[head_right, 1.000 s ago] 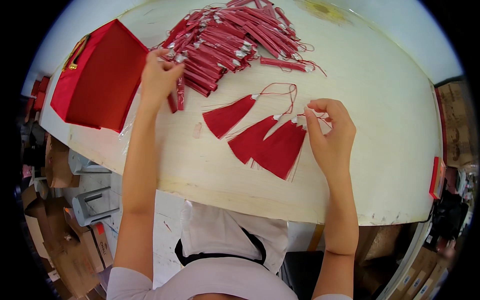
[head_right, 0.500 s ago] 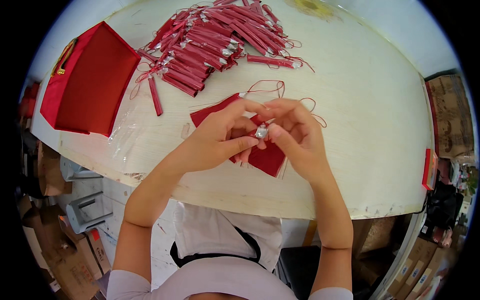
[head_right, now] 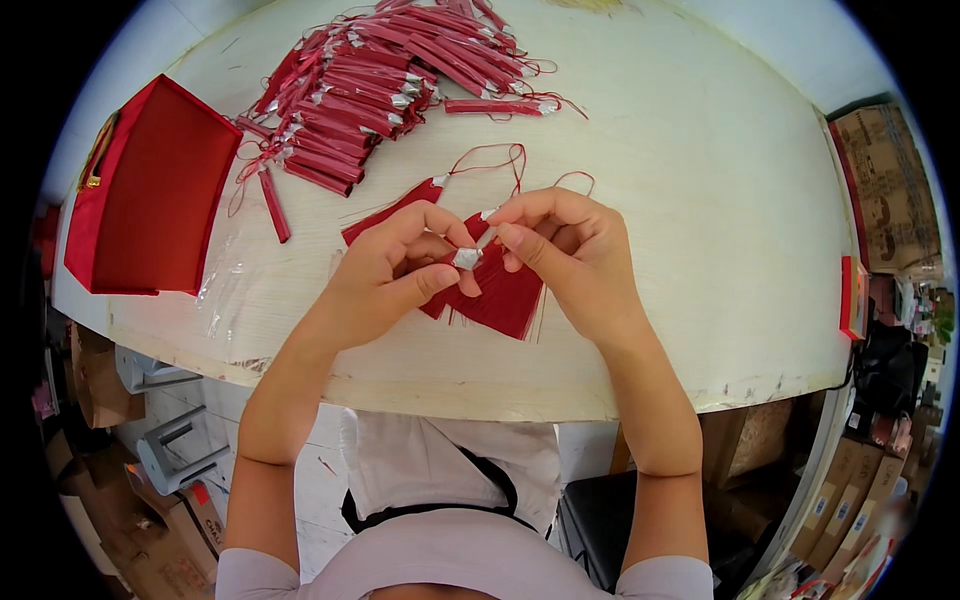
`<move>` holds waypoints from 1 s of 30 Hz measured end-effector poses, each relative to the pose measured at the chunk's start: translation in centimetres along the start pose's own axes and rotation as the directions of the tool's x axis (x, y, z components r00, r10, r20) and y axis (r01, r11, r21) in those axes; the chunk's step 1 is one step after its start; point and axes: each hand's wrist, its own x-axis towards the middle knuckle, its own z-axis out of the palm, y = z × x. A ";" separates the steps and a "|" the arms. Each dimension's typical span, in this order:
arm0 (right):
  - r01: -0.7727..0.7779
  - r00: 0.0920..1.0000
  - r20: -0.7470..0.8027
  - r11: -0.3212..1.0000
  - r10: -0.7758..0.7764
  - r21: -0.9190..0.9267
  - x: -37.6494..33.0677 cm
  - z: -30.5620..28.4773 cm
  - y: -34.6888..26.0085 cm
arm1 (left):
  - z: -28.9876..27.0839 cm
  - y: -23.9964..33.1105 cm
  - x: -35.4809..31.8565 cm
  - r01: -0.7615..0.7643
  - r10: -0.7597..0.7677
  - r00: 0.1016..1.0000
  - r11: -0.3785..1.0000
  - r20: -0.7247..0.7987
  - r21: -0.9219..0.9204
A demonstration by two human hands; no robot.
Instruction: The person opens a large cardboard box using a box cutter, removes a red decorative box, and then manually places red tassels into individual clear plastic sleeves at a work table.
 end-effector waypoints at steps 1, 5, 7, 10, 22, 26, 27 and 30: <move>-0.004 1.000 -0.009 1.000 0.003 -0.019 0.0 -0.1 -0.2 | 0.0 0.1 0.0 0.007 -0.007 1.000 1.000 -0.008 -0.008; -0.104 0.993 0.070 0.993 0.099 0.060 0.0 0.0 -0.3 | 0.0 -0.1 0.0 0.009 -0.011 0.998 1.000 -0.064 -0.019; -0.201 0.976 0.126 0.963 0.180 0.182 0.0 -0.2 -0.5 | 0.1 -0.4 0.1 -0.025 0.024 0.994 1.000 -0.105 -0.011; -0.117 0.990 0.067 0.990 0.122 -0.076 -0.2 1.0 -0.7 | 0.4 -0.9 0.2 -0.071 0.071 0.987 0.997 -0.146 0.010; -0.084 0.996 -0.049 0.993 0.080 -0.078 -0.2 0.0 -0.5 | 0.2 0.1 0.1 0.039 -0.013 0.992 0.977 -0.123 0.208; -0.064 0.993 -0.097 0.997 0.067 0.029 -0.1 -0.4 -0.5 | -0.1 0.1 0.0 0.023 0.010 0.991 0.969 -0.134 0.245; -0.046 0.990 -0.133 0.997 0.055 0.069 -0.1 -0.8 -0.7 | -0.2 0.1 0.0 0.016 0.020 0.991 0.965 -0.135 0.262; -0.007 0.989 -0.144 0.990 0.027 0.138 0.3 -2.7 -1.3 | -1.1 0.0 -0.3 0.018 0.027 0.985 0.966 -0.170 0.256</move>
